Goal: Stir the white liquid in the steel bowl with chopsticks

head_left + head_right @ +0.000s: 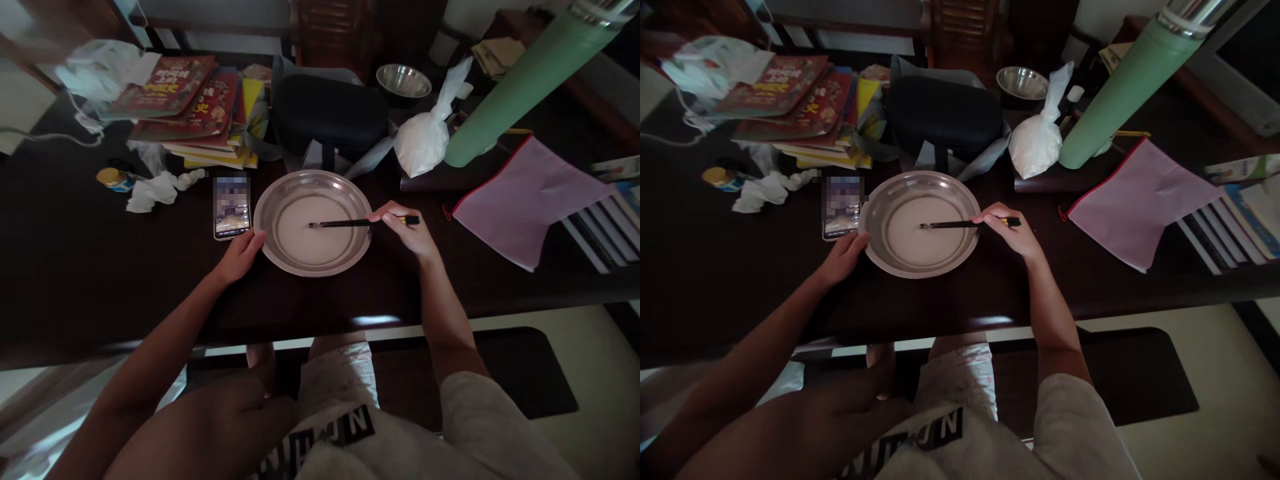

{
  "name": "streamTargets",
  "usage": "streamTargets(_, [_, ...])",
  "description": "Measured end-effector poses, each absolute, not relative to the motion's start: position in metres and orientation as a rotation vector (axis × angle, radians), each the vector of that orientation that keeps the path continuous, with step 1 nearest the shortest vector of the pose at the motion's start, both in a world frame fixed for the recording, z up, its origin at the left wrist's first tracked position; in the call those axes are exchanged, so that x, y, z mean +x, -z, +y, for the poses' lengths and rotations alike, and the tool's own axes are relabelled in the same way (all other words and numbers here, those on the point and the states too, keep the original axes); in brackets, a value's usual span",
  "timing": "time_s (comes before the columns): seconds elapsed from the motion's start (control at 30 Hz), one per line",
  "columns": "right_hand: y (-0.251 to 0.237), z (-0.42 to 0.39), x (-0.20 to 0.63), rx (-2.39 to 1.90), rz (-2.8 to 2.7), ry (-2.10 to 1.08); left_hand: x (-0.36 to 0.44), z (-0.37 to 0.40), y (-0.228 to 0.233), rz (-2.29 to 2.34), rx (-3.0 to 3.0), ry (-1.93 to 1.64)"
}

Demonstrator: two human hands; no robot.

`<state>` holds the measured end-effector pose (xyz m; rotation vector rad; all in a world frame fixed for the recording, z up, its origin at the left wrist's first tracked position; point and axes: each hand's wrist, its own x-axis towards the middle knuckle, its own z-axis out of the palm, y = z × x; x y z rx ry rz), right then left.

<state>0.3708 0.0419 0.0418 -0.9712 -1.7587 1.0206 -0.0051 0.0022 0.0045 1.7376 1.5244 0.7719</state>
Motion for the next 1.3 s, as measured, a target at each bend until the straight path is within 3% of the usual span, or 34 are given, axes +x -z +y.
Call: streamTargets(1.3, [-0.0439,0.0408,0.3699,-0.999,-1.758,-1.025,-0.0074,0.0026,-0.0011,1.519,1.725,-0.807])
